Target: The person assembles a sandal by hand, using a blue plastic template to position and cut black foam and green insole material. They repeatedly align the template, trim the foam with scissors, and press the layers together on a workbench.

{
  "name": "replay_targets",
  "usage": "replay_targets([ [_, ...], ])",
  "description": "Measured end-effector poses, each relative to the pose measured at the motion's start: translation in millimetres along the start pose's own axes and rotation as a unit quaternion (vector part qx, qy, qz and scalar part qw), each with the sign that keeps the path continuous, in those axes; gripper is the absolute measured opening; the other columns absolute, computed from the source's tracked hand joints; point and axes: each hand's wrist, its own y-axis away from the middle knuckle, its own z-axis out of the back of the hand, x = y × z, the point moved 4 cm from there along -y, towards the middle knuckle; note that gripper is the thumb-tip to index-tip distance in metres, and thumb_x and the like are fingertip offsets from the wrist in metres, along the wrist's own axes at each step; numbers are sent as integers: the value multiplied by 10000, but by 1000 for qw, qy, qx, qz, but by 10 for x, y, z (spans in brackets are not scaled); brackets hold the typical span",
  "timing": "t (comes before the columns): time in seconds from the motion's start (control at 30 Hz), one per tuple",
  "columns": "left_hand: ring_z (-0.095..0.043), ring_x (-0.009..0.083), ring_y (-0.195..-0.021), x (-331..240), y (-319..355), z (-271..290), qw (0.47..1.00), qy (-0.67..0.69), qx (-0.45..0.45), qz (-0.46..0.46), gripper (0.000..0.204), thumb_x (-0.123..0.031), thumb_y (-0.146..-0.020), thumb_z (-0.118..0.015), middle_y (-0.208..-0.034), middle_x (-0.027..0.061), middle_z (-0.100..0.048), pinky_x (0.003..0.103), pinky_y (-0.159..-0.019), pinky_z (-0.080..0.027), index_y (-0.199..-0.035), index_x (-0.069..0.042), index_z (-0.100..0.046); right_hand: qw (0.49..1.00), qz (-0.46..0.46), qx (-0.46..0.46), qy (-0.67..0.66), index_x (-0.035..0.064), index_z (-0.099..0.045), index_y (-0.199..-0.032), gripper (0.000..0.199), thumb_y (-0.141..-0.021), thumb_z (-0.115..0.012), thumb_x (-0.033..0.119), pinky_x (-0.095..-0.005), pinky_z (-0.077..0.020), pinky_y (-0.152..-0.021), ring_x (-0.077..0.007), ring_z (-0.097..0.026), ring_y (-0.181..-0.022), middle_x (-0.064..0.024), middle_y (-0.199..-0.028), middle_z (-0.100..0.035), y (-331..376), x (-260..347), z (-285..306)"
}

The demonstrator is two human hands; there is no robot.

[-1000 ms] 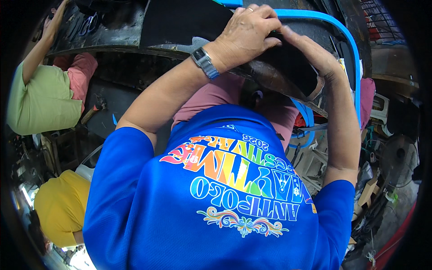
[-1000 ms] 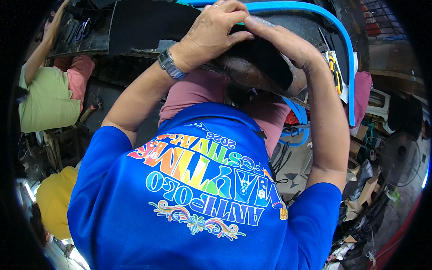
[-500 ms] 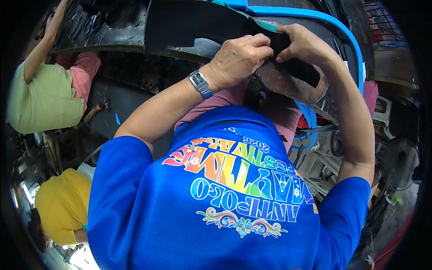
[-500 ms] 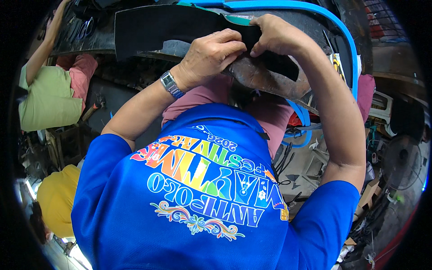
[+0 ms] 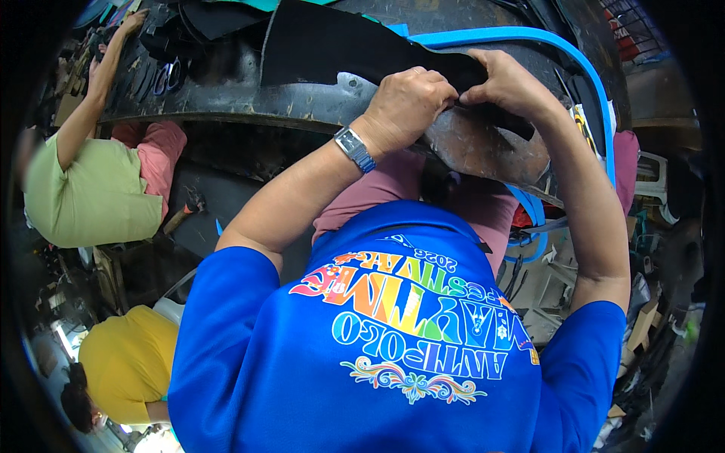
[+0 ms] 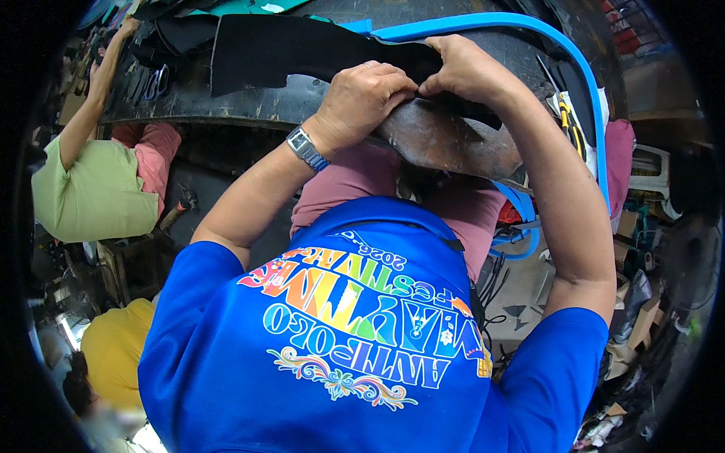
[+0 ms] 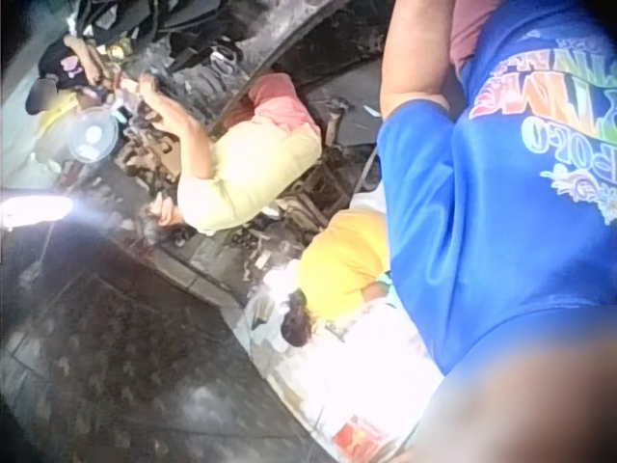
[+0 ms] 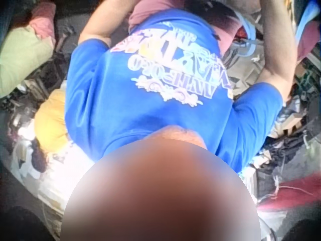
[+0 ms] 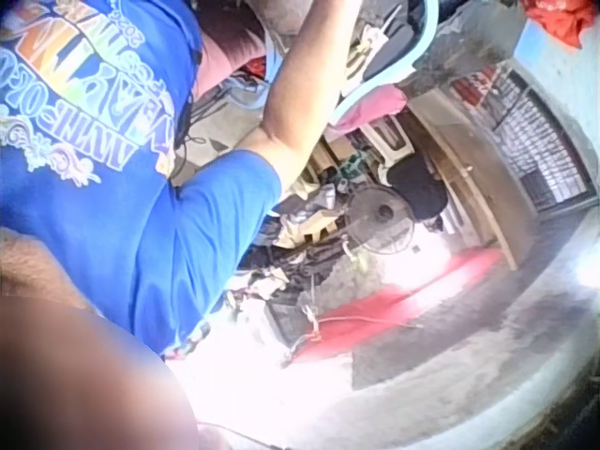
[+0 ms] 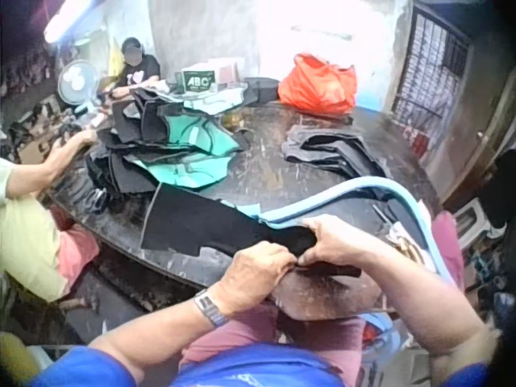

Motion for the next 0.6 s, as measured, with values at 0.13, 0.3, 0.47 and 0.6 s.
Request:
replay_targets([
  [0.13, -694, 236, -863, -27, -14, 23, 1000, -7, 4, 7, 112, -213, -871, -741, -922, 31, -730, 365, -748, -573, -919, -113, -762, 998, 1, -16, 58, -25, -697, -1204, 528, -683, -775, 11, -411, -561, -893, -369, -726, -972, -278, -1052, -720, -33, 48, -20],
  [0.3, -689, 241, -851, -33, -30, 16, 999, -39, 19, 26, 146, -251, -852, -762, -888, 37, -712, 370, -732, -572, -918, -121, -765, 993, 76, -74, 52, -3, -704, -1148, 434, -715, -683, -34, -435, -547, -864, -413, -703, -990, -281, -1032, -704, 37, 96, -63],
  [0.47, -692, 241, -808, 10, -48, 27, 1000, -22, 7, 15, 150, -263, -841, -773, -852, 37, -706, 368, -713, -570, -910, -129, -766, 991, 98, -80, 43, 1, -686, -1132, 383, -751, -662, -29, -441, -538, -855, -404, -699, -982, -266, -1023, -705, 55, 68, -62],
  [0.6, -699, 237, -781, 51, -55, 42, 1000, 2, -7, 21, 135, -259, -825, -785, -833, 29, -710, 363, -695, -570, -891, -142, -773, 992, 115, -52, 2, 5, -673, -1172, 404, -769, -702, 15, -417, -532, -877, -367, -702, -989, -254, -1055, -708, 40, 9, -41],
])
